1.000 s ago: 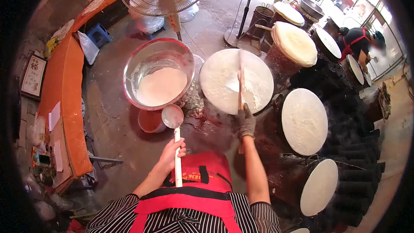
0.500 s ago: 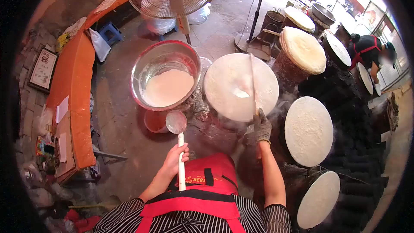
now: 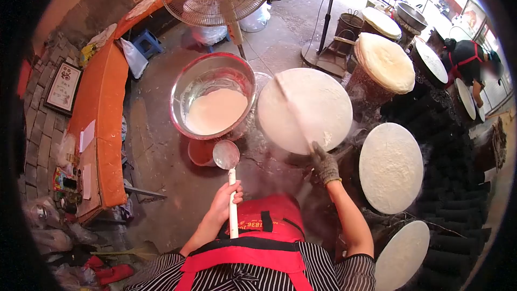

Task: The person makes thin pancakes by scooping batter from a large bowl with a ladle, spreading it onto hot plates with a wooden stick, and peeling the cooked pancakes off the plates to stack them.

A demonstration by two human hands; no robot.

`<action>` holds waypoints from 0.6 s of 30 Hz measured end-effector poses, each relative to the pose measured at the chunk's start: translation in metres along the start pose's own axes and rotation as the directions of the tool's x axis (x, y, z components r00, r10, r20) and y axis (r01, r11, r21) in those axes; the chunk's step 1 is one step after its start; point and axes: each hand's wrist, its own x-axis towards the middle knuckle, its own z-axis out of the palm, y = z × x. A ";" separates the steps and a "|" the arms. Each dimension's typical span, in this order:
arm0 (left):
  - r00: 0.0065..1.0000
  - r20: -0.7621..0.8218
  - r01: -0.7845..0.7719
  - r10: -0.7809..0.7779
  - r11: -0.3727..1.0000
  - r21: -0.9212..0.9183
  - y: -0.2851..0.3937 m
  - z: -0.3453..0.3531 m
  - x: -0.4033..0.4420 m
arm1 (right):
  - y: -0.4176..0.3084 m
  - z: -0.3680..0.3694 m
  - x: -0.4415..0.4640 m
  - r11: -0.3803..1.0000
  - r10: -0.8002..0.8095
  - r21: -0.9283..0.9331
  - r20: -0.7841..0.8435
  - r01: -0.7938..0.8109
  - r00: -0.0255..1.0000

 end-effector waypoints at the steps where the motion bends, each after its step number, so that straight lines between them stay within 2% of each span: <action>1: 1.000 -0.005 0.003 -0.003 1.000 0.001 0.000 0.001 -0.001 | -0.005 -0.010 -0.009 1.000 -0.015 0.017 0.036 0.014 0.999; 2: 1.000 -0.009 0.007 -0.007 1.000 0.003 0.000 0.002 -0.004 | -0.005 -0.016 -0.017 0.999 -0.031 0.034 0.073 0.028 0.997; 3: 1.000 -0.014 0.010 -0.010 1.000 0.004 0.001 0.003 -0.005 | 0.035 0.001 -0.011 0.982 -0.189 -0.023 -0.009 0.188 0.982; 6: 1.000 0.003 0.009 -0.009 1.000 0.012 0.004 0.004 -0.003 | 0.004 -0.031 0.006 0.999 -0.007 -0.048 -0.060 0.004 0.998; 7: 1.000 0.013 0.013 -0.014 1.000 0.027 0.004 0.003 -0.001 | -0.001 -0.035 0.008 0.995 0.068 -0.072 0.025 -0.066 0.997; 10: 0.999 0.040 0.023 -0.026 0.997 0.072 0.007 0.005 0.002 | -0.031 -0.049 -0.010 0.896 0.080 -0.441 0.256 0.043 0.963; 11: 0.999 0.046 0.023 -0.027 0.996 0.087 0.009 0.008 0.004 | 0.011 -0.030 -0.031 0.990 0.034 -0.140 0.184 -0.008 0.982; 13: 0.997 0.059 0.033 -0.039 0.993 0.110 0.012 0.014 0.010 | 0.027 -0.028 -0.084 0.998 0.002 0.065 0.053 -0.005 0.999; 14: 0.997 0.066 0.040 -0.049 0.992 0.121 0.013 0.015 0.015 | -0.005 -0.049 -0.106 0.999 -0.015 -0.047 0.012 0.016 1.000; 18: 0.993 0.086 0.070 -0.087 0.982 0.177 0.020 0.018 0.024 | 0.014 -0.015 -0.147 0.991 0.132 0.021 -0.255 -0.131 0.958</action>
